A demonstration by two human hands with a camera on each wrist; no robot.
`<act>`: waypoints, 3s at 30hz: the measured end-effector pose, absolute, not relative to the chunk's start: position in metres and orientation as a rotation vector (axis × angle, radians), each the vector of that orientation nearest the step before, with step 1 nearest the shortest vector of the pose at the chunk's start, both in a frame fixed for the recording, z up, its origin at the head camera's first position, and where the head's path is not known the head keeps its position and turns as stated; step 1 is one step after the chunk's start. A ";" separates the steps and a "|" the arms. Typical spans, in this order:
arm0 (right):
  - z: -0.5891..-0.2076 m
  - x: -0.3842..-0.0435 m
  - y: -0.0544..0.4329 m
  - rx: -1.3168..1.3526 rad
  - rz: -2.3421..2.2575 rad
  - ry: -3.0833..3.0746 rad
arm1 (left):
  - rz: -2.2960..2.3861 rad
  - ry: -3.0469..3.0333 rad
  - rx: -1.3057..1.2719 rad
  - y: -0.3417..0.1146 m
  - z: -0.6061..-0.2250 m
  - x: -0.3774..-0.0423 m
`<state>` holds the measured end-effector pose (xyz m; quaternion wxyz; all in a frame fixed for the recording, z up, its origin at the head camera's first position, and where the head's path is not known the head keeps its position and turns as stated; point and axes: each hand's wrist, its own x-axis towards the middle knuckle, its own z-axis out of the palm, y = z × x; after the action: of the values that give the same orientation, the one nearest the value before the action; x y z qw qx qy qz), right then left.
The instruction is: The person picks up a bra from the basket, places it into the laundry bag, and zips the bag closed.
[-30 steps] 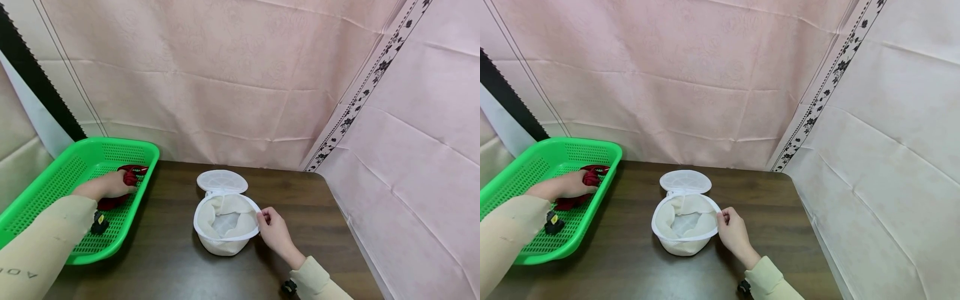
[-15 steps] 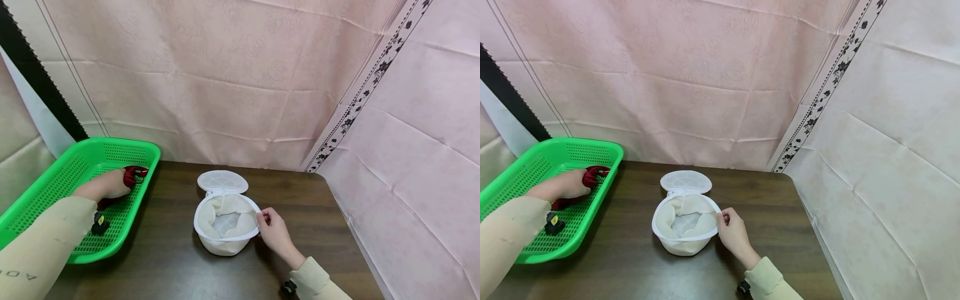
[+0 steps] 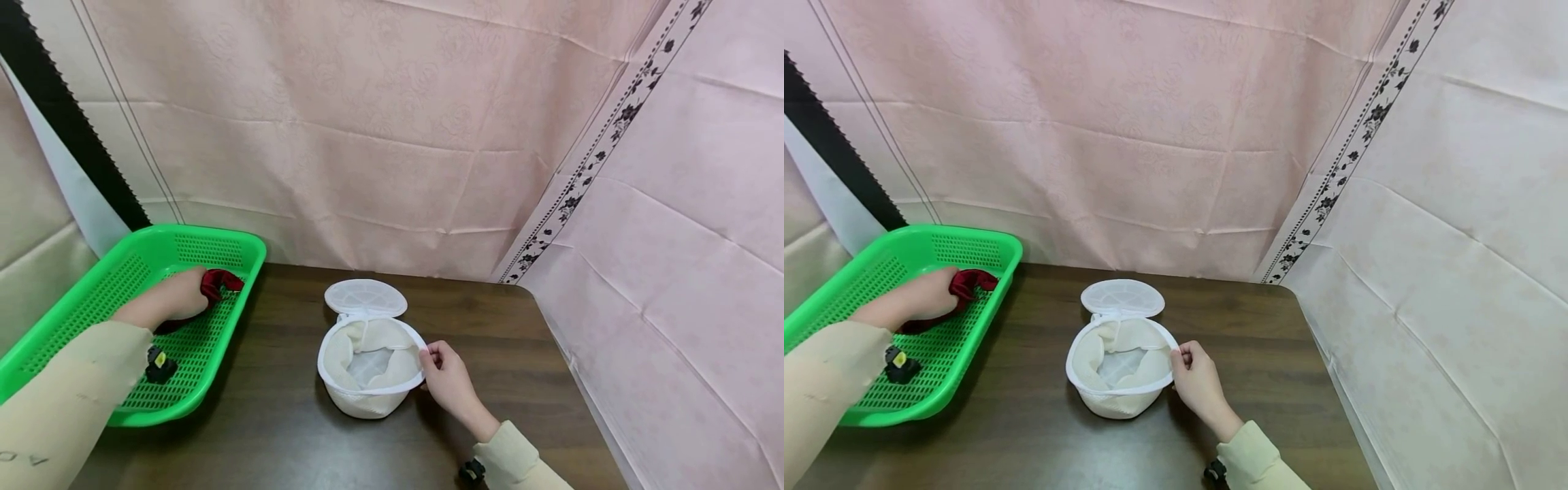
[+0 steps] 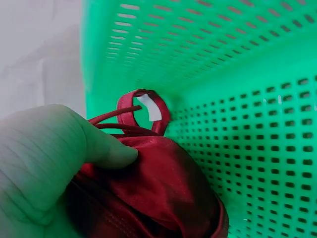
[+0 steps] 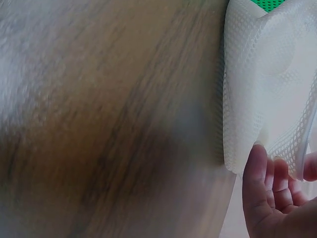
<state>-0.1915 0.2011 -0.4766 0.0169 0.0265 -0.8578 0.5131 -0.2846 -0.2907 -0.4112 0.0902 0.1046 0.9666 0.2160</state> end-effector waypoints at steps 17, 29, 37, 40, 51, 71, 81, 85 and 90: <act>-0.478 -0.193 0.199 0.051 1.752 -2.621 | 0.765 3.063 0.419 -0.257 -0.382 -0.271; -0.475 -0.196 0.198 -0.151 2.064 -2.462 | 0.701 3.210 0.476 -0.224 -0.357 -0.254; -0.477 -0.199 0.196 -0.175 2.150 -2.349 | 0.611 3.276 0.547 -0.198 -0.348 -0.243; -0.477 -0.199 0.195 -0.179 2.170 -2.329 | 0.580 3.292 0.596 -0.187 -0.344 -0.236; -0.475 -0.199 0.194 -0.189 2.149 -2.349 | 0.647 3.252 0.896 -0.152 -0.339 -0.214; -0.472 -0.196 0.192 -0.185 2.111 -2.400 | 0.685 2.969 1.201 -0.088 -0.367 -0.195; -0.469 -0.194 0.189 -0.133 2.121 -2.386 | 0.660 2.922 1.296 -0.068 -0.385 -0.198; -0.470 -0.193 0.188 -0.141 2.118 -2.382 | 0.648 2.918 1.296 -0.064 -0.392 -0.198; -0.470 -0.194 0.189 -0.141 2.117 -2.381 | 0.645 2.915 1.305 -0.059 -0.398 -0.196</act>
<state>-0.1937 0.1887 -0.4697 -0.0238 -0.0442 -0.7463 0.6637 -0.1963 -0.0590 -0.3980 -0.0582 0.3999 0.8931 0.1975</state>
